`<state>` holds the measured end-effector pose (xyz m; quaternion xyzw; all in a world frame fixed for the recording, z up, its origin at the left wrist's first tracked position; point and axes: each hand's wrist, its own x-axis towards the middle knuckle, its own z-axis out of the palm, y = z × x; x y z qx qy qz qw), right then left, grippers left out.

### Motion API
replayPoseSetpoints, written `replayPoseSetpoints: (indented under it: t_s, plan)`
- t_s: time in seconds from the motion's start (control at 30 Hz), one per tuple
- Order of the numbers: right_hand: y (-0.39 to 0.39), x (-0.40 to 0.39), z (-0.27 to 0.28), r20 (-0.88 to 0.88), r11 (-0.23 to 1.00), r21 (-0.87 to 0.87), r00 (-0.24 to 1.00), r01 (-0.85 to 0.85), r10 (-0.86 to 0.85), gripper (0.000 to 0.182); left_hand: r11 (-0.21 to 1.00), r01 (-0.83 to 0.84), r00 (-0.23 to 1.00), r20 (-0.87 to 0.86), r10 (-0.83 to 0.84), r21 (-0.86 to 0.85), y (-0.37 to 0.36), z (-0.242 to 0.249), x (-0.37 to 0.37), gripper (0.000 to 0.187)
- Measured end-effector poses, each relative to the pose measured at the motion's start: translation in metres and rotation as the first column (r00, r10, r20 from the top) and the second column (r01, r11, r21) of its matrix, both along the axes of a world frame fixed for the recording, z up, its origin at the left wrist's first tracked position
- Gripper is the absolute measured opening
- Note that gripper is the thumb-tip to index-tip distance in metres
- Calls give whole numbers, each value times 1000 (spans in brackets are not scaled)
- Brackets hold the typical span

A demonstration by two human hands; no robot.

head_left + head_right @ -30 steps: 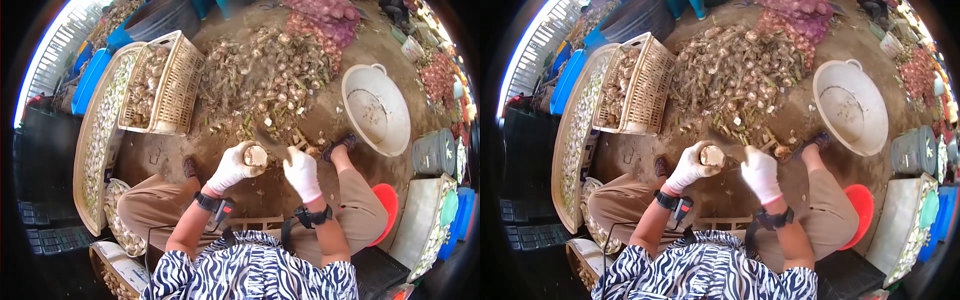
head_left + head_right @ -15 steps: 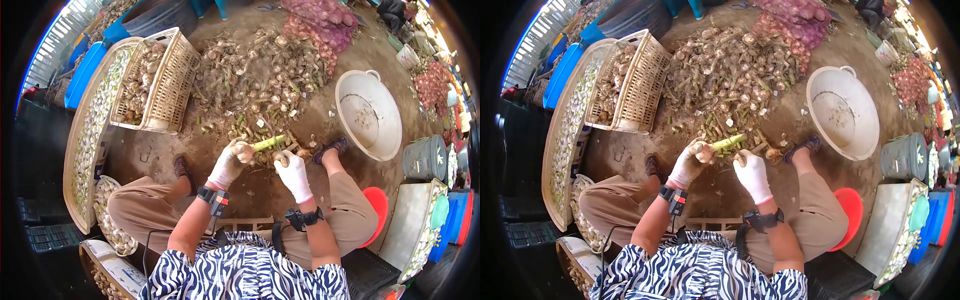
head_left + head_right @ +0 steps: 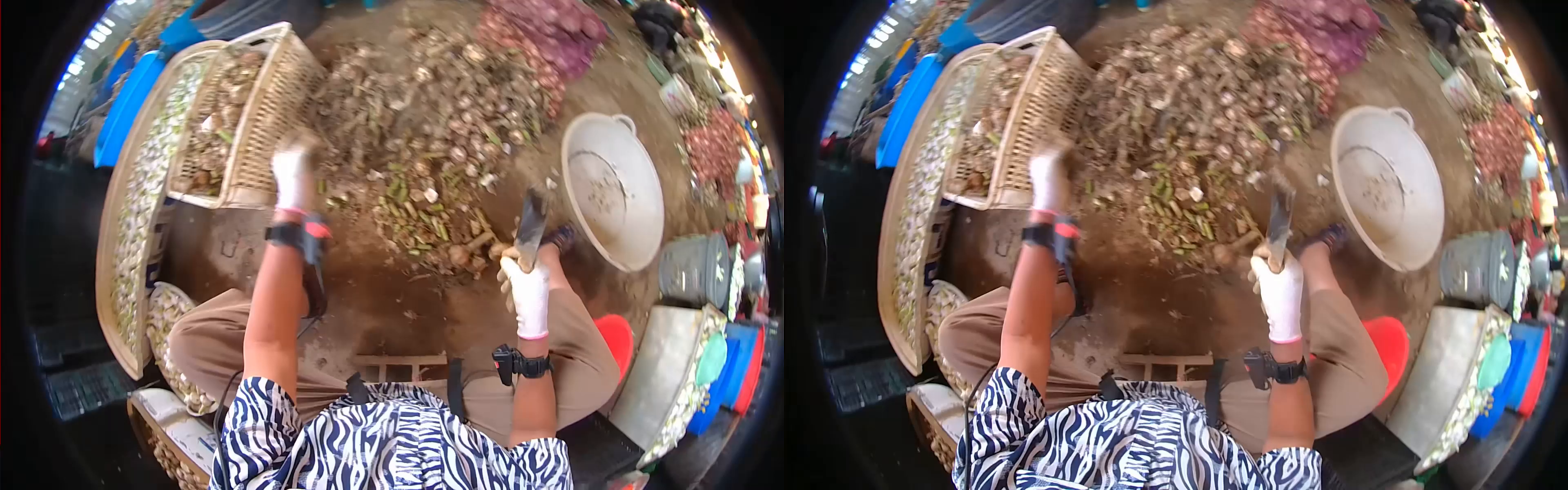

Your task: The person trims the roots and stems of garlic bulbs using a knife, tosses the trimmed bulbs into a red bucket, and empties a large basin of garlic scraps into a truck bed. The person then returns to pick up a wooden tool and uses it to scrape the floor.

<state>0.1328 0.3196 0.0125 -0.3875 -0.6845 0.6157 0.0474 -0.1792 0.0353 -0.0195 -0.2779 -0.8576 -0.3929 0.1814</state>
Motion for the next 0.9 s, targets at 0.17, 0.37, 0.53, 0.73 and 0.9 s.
replayPoseSetpoints:
  t_s: [0.17,0.37,0.53,0.73,0.9]
  plan:
    - [2,0,22,65,982,-42,982,182,-179,13,754,532,804,510,-306,-387,132,-143,157,21]
    - [2,7,11,-41,984,24,984,177,-176,11,238,447,590,84,-803,-862,174,-221,223,33]
    - [0,2,19,-20,985,-42,986,165,-166,10,458,496,826,238,-512,-738,171,-198,181,29]
    - [2,17,-22,-132,995,4,987,99,-97,9,700,591,677,718,-159,-401,147,-143,116,35]
    - [-24,5,-18,-20,811,549,967,-201,253,11,753,82,93,748,-658,653,102,-86,134,75]
